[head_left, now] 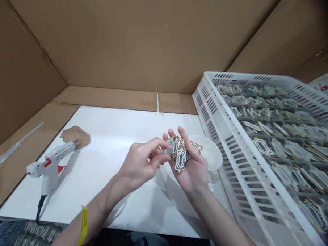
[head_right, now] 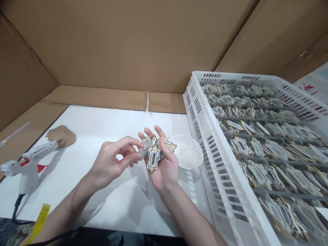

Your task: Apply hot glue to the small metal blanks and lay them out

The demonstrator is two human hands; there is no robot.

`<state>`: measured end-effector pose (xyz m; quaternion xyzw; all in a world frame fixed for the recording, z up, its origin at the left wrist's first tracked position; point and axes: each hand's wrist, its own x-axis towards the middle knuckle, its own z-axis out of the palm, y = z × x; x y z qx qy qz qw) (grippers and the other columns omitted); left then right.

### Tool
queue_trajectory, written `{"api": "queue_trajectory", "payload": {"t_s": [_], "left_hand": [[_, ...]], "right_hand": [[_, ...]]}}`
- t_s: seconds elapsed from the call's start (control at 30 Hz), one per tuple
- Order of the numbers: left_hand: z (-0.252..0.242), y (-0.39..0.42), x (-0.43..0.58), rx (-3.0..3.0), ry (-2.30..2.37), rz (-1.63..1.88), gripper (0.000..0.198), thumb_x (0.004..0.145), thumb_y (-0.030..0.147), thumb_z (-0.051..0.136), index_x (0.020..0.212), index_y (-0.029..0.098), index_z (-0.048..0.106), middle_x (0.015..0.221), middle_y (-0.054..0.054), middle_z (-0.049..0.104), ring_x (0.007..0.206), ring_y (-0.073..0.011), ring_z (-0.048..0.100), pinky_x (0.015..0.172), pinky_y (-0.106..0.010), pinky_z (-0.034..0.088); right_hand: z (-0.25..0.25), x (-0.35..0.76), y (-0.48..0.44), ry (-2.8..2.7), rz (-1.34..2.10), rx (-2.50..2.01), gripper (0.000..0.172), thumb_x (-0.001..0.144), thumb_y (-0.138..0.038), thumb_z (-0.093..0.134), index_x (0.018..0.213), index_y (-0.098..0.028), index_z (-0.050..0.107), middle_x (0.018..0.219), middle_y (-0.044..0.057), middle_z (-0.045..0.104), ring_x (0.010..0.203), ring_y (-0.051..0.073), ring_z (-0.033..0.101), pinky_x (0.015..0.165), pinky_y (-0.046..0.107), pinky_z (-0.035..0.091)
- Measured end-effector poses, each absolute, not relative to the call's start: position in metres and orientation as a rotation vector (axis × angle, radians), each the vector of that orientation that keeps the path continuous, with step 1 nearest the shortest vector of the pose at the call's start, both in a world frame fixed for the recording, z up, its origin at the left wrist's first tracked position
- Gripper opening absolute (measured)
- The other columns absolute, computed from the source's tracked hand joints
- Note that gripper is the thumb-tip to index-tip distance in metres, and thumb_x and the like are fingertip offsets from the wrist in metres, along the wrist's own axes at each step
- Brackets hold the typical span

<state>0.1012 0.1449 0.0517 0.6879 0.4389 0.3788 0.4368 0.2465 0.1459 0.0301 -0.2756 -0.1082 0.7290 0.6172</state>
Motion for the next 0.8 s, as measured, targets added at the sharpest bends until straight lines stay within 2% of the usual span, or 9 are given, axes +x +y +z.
{"api": "queue_trajectory", "payload": {"t_s": [0.2, 0.33, 0.43, 0.6, 0.8], "left_hand": [[0.0522, 0.1442, 0.1096, 1.907, 1.237, 0.821, 0.019, 0.081, 0.01, 0.059, 0.097, 0.019, 0.062, 0.056, 0.007, 0.058, 0.046, -0.009, 0.049, 0.053, -0.022, 0.042], [0.0545, 0.1442, 0.1119, 1.96, 1.281, 0.755, 0.012, 0.082, 0.008, 0.057, 0.081, 0.02, 0.061, 0.053, 0.007, 0.053, 0.045, -0.0082, 0.044, 0.051, -0.022, 0.037], [0.0531, 0.1444, 0.1118, 1.856, 1.237, 0.795, 0.015, 0.082, 0.009, 0.056, 0.072, 0.02, 0.057, 0.055, 0.006, 0.054, 0.047, -0.0077, 0.047, 0.052, -0.021, 0.039], [0.0519, 0.1449, 0.1097, 1.543, 1.172, 0.887, 0.012, 0.08, 0.01, 0.057, 0.072, 0.018, 0.056, 0.058, 0.005, 0.058, 0.045, -0.0069, 0.052, 0.049, -0.02, 0.044], [0.0597, 0.1495, 0.1022, 1.296, 1.03, 1.051, 0.009, 0.079, 0.016, 0.06, 0.071, 0.016, 0.057, 0.057, 0.002, 0.062, 0.045, -0.008, 0.057, 0.042, -0.017, 0.043]], "right_hand": [[0.0295, 0.2418, 0.1438, -0.355, 1.574, -0.651, 0.02, 0.088, -0.03, 0.059, 0.106, -0.027, 0.065, 0.107, 0.002, 0.07, 0.102, 0.02, 0.067, 0.098, 0.045, 0.051], [0.0295, 0.2404, 0.1434, -0.386, 1.544, -0.665, 0.021, 0.085, -0.029, 0.061, 0.105, -0.027, 0.065, 0.106, 0.002, 0.071, 0.101, 0.02, 0.068, 0.093, 0.042, 0.054], [0.0312, 0.2402, 0.1439, -0.349, 1.539, -0.659, 0.02, 0.085, -0.028, 0.061, 0.104, -0.026, 0.066, 0.103, 0.002, 0.071, 0.098, 0.019, 0.069, 0.09, 0.039, 0.056], [0.033, 0.2417, 0.1466, -0.203, 1.606, -0.676, 0.017, 0.087, -0.026, 0.06, 0.102, -0.025, 0.066, 0.1, 0.001, 0.072, 0.096, 0.017, 0.07, 0.092, 0.039, 0.056], [0.0303, 0.2446, 0.1497, -0.117, 1.663, -0.684, 0.017, 0.089, -0.024, 0.056, 0.102, -0.024, 0.067, 0.1, 0.001, 0.073, 0.097, 0.017, 0.071, 0.098, 0.042, 0.054]]}}
